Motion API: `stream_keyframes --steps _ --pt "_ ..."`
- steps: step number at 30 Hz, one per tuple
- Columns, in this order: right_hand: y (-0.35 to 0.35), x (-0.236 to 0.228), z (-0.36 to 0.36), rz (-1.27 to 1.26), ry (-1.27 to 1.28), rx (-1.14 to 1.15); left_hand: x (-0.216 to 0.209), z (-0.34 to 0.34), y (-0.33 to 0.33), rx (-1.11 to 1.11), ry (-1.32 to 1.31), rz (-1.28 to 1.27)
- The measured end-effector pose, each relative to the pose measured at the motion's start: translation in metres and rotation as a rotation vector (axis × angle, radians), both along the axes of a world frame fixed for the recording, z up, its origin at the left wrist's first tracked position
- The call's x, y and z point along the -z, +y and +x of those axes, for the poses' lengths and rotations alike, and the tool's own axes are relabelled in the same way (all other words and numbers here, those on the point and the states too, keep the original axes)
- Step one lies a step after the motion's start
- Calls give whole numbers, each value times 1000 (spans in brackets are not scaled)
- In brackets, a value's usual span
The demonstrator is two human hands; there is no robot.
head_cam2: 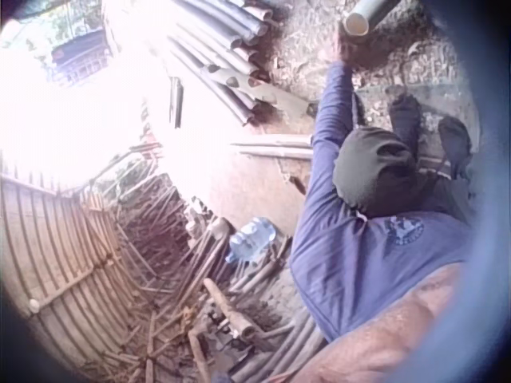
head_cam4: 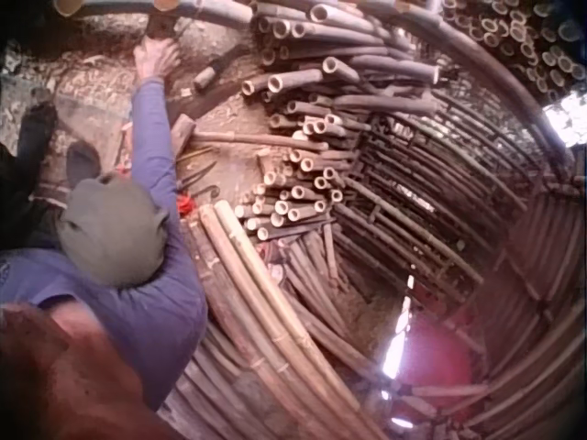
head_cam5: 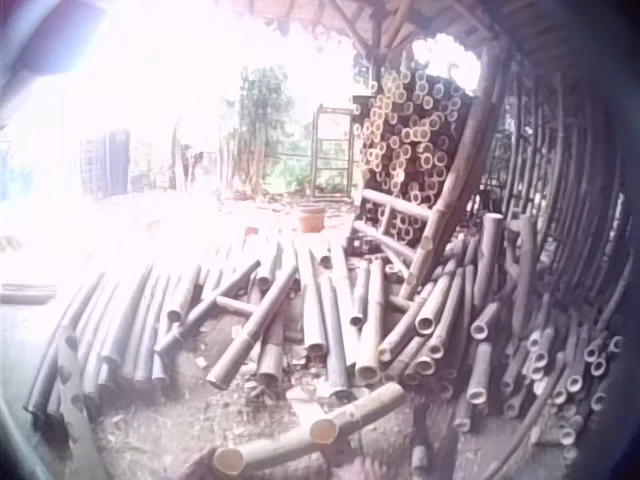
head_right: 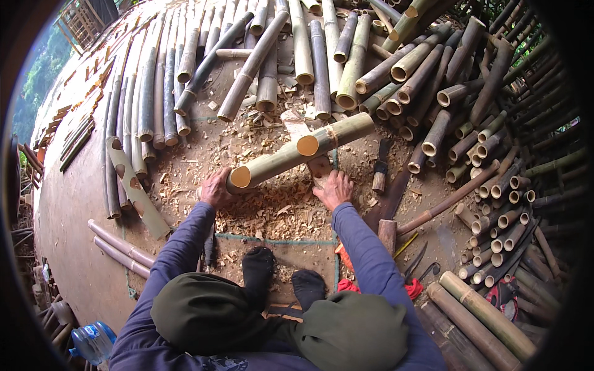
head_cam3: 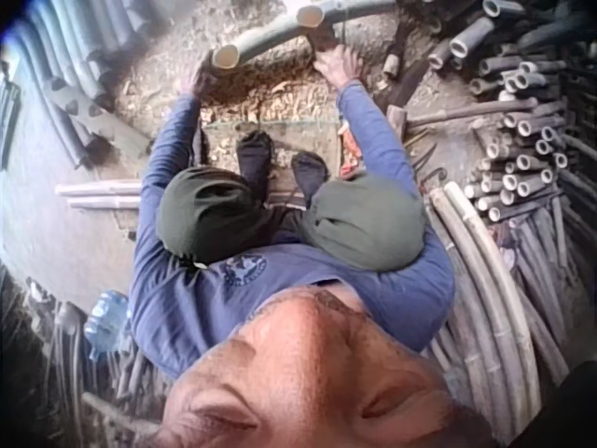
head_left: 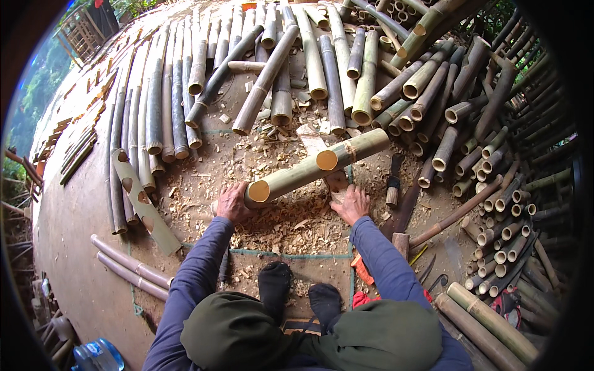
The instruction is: The person sits on the ground and assembles a bamboo stool by fitting pre-cut bamboo pieces together. They use a mallet to tap the joints into place and inspect the fit of the components before stacking the finished stool with others.
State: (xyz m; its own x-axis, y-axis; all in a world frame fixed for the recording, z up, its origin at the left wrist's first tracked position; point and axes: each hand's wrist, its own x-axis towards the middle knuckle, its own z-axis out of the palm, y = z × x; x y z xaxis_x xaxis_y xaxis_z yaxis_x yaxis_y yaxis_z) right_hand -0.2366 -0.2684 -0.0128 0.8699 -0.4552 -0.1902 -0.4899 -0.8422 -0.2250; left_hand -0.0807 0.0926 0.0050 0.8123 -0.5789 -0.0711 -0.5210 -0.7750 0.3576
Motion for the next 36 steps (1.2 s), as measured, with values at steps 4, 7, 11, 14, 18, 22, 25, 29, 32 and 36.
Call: stream_keyframes --steps 4,7,11,14,18,22,25,29,32,36 --pt "1 -10 -23 212 -78 58 0 4 14 -4 0 51" --pt "9 -59 -118 345 -230 185 8 12 7 10 -48 10" --pt "55 -36 -339 562 113 834 11 9 -3 12 13 -15" --pt "132 -34 -471 343 135 1095 3 10 -8 13 36 48" --pt "197 -48 -516 441 405 1376 -23 17 -11 -4 202 103" --pt "288 15 -614 331 243 1704 7 10 -18 -18 274 64" --pt "285 3 -520 492 275 1716 -6 12 -12 -13 184 82" --pt "303 -55 -476 561 336 1705 -9 16 4 -11 178 73" --pt "313 -101 -457 605 386 1692 -8 17 9 -29 164 70" --pt "310 -154 -445 619 412 1669 -7 19 7 -40 166 65"
